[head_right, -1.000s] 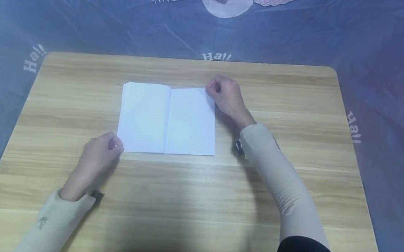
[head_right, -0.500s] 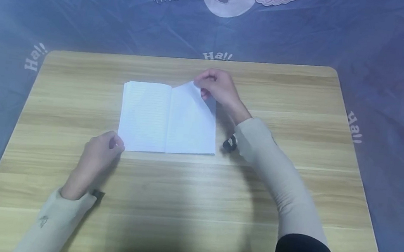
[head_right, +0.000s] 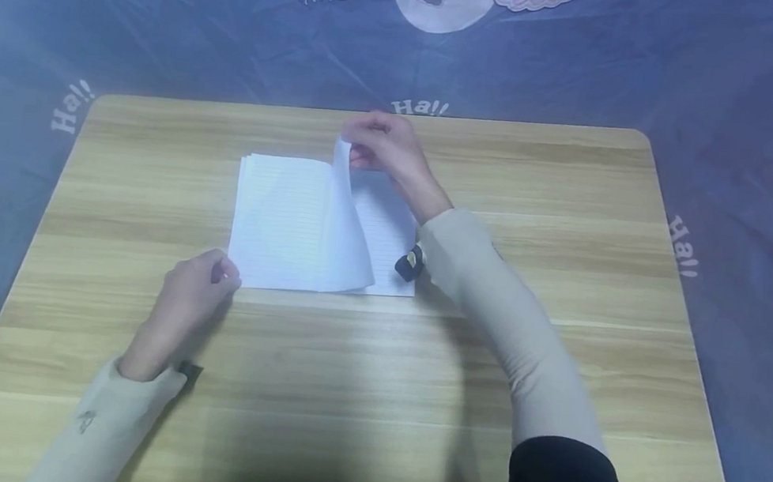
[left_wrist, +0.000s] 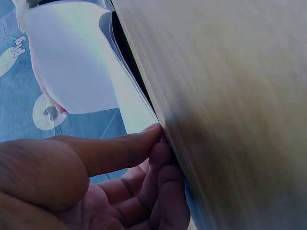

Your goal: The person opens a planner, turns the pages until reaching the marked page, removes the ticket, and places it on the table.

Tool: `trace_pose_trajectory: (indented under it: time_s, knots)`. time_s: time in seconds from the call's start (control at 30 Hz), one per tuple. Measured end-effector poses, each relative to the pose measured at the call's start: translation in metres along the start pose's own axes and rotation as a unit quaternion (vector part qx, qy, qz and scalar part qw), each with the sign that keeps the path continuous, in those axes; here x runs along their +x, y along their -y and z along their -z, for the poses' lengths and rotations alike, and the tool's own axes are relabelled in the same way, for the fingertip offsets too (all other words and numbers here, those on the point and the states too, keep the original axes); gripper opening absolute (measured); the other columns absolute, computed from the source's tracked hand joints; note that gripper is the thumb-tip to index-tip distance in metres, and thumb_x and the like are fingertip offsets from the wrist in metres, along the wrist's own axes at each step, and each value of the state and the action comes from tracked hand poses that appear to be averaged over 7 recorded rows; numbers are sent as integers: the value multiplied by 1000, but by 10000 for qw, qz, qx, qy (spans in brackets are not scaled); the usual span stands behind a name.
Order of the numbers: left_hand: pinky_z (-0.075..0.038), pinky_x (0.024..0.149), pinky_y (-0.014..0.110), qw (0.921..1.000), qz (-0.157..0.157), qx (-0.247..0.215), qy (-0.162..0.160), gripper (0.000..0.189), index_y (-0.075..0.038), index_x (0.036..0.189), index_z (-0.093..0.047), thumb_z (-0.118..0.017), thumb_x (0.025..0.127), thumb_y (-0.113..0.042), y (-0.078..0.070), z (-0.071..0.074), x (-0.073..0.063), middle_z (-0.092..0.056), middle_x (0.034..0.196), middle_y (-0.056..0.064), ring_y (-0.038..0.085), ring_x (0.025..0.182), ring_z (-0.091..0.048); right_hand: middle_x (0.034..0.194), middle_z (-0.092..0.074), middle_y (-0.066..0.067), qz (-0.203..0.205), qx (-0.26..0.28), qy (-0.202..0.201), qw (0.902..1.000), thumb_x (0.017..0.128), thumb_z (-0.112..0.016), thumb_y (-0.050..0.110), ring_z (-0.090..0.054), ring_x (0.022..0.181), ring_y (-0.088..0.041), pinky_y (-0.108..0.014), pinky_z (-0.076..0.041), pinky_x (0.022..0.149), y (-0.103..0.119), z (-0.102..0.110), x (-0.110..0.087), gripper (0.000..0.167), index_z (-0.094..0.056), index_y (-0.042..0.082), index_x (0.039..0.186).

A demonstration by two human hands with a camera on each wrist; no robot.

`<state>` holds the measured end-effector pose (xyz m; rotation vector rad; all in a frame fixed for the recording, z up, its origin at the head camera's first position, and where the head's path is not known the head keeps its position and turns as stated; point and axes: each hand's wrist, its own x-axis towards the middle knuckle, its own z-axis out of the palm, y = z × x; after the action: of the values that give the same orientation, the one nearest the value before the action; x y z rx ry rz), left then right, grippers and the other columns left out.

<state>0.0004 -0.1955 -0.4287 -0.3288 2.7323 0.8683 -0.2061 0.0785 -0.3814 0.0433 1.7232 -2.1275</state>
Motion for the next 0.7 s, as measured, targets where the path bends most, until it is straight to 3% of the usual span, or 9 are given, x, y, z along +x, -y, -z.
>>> trace_pose_trajectory:
  time_s: [0.33,0.4,0.5,0.53,0.6,0.7]
  knots:
    - [-46,64,42,9998,-141,34,-96,5,1,102,-70,-72,102,-3,-2,0,-2,-64,80,10,29,72,-60,83,-73,-13,-85,1039,-187,9944,104,-66,-9,-69,62,-19,-28,-62,62,-4,-15,8,16,-73,1,94]
    - [-47,65,43,9991,-330,50,-268,5,1,102,-71,-72,102,-3,-4,1,-4,-64,79,9,29,71,-60,82,-72,-12,-82,1190,-202,9927,104,-64,-10,-68,62,-19,-28,-62,62,-6,-16,8,18,-73,1,93]
    - [-48,66,44,9919,-913,-85,-877,6,2,98,-72,-70,102,-2,-10,0,-8,-63,76,9,30,70,-60,81,-72,-11,-41,1295,-182,9914,106,-62,-10,-68,64,-18,-28,-62,63,-9,-19,8,19,-72,2,94]
    - [-48,66,45,9859,-1215,-191,-1138,6,2,98,-73,-70,102,-2,-13,0,-10,-63,76,9,30,70,-59,81,-72,-11,-42,1354,-192,9906,106,-62,-10,-68,64,-18,-28,-62,64,-10,-20,8,19,-72,1,94]
    - [-50,70,46,9657,-1948,-477,-1652,5,3,100,-74,-72,101,-2,-22,-1,-14,-65,78,10,31,73,-61,81,-72,-11,-14,1403,-193,9899,106,-61,-10,-67,65,-18,-28,-62,64,-11,-22,8,18,-72,1,95]
    - [-53,76,49,9184,-3216,-947,-2102,18,4,111,-75,-79,100,-9,-39,-4,-18,-68,84,13,34,79,-64,80,-71,-11,33,1438,-181,9894,106,-61,-10,-67,64,-18,-28,-62,63,-12,-24,9,17,-71,0,96]
